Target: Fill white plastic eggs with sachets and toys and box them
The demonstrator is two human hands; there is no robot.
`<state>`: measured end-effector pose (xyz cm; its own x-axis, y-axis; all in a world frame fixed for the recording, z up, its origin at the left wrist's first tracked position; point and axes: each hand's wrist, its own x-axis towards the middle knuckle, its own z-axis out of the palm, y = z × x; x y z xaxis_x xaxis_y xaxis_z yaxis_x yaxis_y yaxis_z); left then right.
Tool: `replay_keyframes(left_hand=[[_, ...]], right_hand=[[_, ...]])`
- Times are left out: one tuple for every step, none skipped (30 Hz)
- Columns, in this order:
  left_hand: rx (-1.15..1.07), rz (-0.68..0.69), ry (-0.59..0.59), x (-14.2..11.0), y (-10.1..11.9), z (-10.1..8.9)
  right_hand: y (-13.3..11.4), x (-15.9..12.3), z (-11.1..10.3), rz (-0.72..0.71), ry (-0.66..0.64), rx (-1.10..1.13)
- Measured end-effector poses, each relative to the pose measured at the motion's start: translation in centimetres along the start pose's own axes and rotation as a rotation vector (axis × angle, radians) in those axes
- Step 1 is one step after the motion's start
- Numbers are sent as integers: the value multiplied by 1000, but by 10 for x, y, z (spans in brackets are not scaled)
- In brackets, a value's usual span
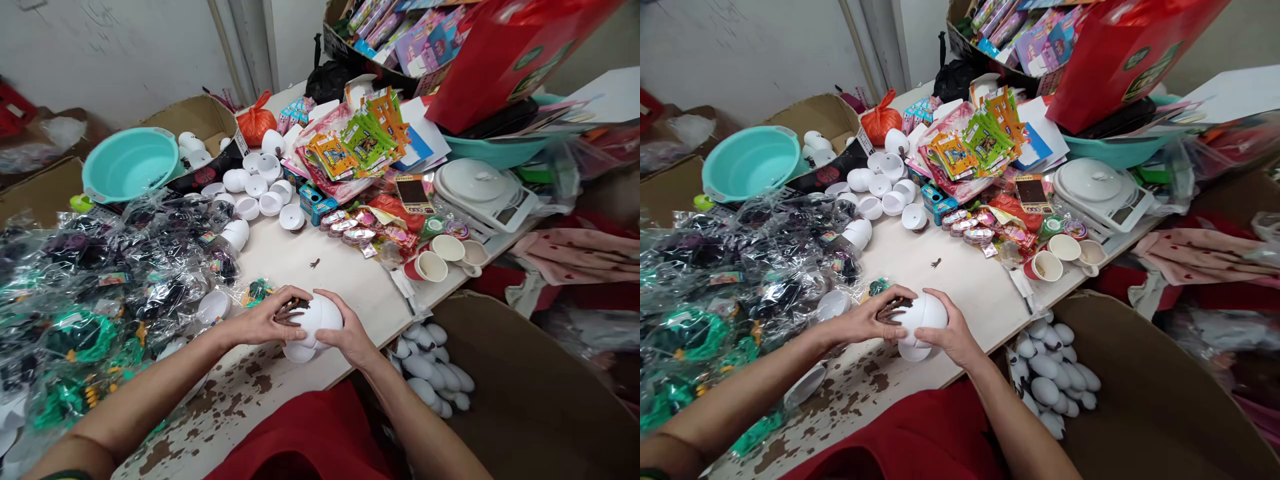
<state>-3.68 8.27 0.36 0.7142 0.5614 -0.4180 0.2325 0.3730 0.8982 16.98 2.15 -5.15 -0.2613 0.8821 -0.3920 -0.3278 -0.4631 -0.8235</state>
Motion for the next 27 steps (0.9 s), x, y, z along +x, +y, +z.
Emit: replay_keyframes(left_hand=[[-60, -33, 8, 0, -1, 1], [-119, -62, 22, 0, -2, 2], [-171, -84, 41, -2, -2, 5], [-210, -101, 62, -4, -2, 9], [-234, -118, 79, -8, -2, 15], [-249, -135, 97, -11, 0, 20], [-258, -148, 115, -14, 2, 26], [-262, -157, 140, -15, 4, 31], [-260, -157, 182, -15, 7, 34], [-258, -156, 230, -13, 10, 36], [-259, -162, 275, -9, 11, 36], [-263, -181, 310, -5, 13, 35], [-272, -210, 331, 0, 13, 33], [-285, -237, 336, 5, 13, 32], [-298, -255, 326, 8, 12, 31], [-307, -255, 315, 9, 11, 31], [-306, -235, 318, 9, 9, 33], [-300, -199, 333, 8, 7, 37], [-286, -155, 354, 6, 5, 41], [-259, -104, 380, 4, 2, 46], [-218, -48, 407, 4, 0, 50], [-165, 5, 420, 5, -2, 53], [-98, 51, 399, 9, -4, 53], [-20, 85, 337, 16, -5, 50], [63, 102, 254, 27, -6, 45], [150, 99, 188, 41, -6, 35], [250, 82, 179, 58, -6, 23]], right_hand=[[-1, -1, 1, 7, 19, 7], [-4, -3, 2, 23, 32, 0], [-8, -5, 3, 48, 36, -19], [-13, -9, 5, 80, 26, -44], [-19, -13, 6, 113, 4, -64], [-24, -18, 8, 142, -23, -75], [-28, -22, 11, 164, -48, -72], [-31, -25, 14, 181, -58, -50], [-31, -27, 17, 197, -48, -9], [-30, -28, 21, 213, -17, 44], [-27, -28, 24, 230, 30, 104], [-22, -26, 26, 248, 79, 161], [-18, -24, 27, 266, 120, 208], [-15, -22, 26, 278, 146, 232], [-13, -20, 24, 274, 156, 223], [-13, -19, 21, 253, 154, 186], [-15, -18, 17, 222, 147, 136], [-18, -19, 14, 189, 139, 89], [-21, -19, 11, 161, 131, 57], [-24, -21, 8, 144, 121, 53], [-25, -22, 6, 145, 108, 77], [-24, -23, 5, 157, 96, 118], [-21, -25, 3, 173, 95, 160], [-17, -26, -1, 189, 108, 199], [-10, -28, -5, 205, 146, 238], [-2, -32, -12, 223, 211, 277], [7, -36, -22, 237, 304, 313]])
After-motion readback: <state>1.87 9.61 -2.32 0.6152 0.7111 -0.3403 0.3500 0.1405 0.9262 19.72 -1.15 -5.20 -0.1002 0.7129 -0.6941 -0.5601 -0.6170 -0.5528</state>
